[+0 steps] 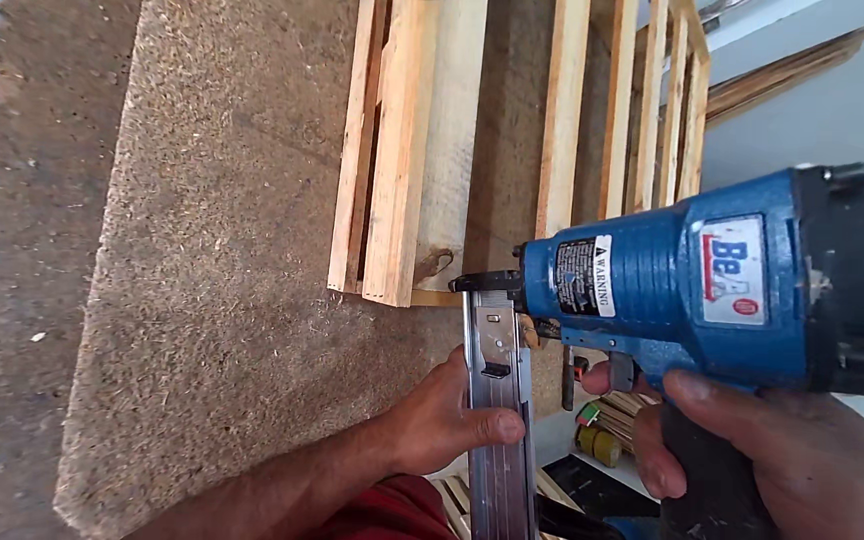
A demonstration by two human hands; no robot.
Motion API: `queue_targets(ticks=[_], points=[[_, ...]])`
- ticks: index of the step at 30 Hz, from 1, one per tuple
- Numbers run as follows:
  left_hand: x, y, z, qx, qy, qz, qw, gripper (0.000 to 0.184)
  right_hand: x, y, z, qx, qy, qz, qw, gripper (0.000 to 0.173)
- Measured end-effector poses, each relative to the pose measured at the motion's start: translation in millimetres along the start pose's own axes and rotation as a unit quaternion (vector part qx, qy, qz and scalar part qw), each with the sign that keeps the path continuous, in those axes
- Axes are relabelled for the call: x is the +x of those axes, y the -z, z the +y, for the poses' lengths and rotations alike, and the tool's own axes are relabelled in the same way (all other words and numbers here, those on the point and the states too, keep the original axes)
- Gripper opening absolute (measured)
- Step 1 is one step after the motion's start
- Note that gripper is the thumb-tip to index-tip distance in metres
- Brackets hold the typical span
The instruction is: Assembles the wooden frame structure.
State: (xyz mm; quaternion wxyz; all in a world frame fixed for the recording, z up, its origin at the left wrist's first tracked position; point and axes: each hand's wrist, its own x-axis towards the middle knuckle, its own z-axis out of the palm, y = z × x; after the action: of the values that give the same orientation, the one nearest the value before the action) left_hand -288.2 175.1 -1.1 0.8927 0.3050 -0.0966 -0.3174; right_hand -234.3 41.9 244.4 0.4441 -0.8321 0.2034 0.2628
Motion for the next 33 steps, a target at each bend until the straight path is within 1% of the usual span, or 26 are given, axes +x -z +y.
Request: queue_targets(ticks=[4,8,11,19,23,25,31,33], points=[[-1,1,0,0.018,0.006,0.001,1.0,0.104,-2,0,-3,0.003,0.0,-0.007,1.0,0.024],[-4,1,0,0.003,-0.017,-0.005,1.0,0.097,-4,-5,-2,0.027,0.026,-0.025,0.999,0.025],[-4,3,-3,-0.012,-0.024,-0.014,1.0,0.097,-6,-6,0,0.037,0.033,-0.032,0.998,0.026],[-3,4,-2,-0.013,-0.016,-0.018,1.0,0.099,-7,-10,-7,0.013,0.02,-0.024,0.999,0.024],[-3,4,1,0.001,0.008,-0.018,1.0,0.104,-8,-12,-9,0.011,0.018,-0.018,1.0,0.023],[-2,5,0,-0.002,0.002,-0.018,1.0,0.103,-8,-13,-9,0.01,0.025,-0.026,0.999,0.023],[-5,4,-2,-0.013,-0.009,-0.015,1.0,0.105,-6,-14,-13,-0.023,0.003,-0.016,1.0,0.019],[-7,4,-3,-0.02,-0.018,-0.013,1.0,0.102,-8,-15,-9,-0.019,0.025,-0.029,0.999,0.019]])
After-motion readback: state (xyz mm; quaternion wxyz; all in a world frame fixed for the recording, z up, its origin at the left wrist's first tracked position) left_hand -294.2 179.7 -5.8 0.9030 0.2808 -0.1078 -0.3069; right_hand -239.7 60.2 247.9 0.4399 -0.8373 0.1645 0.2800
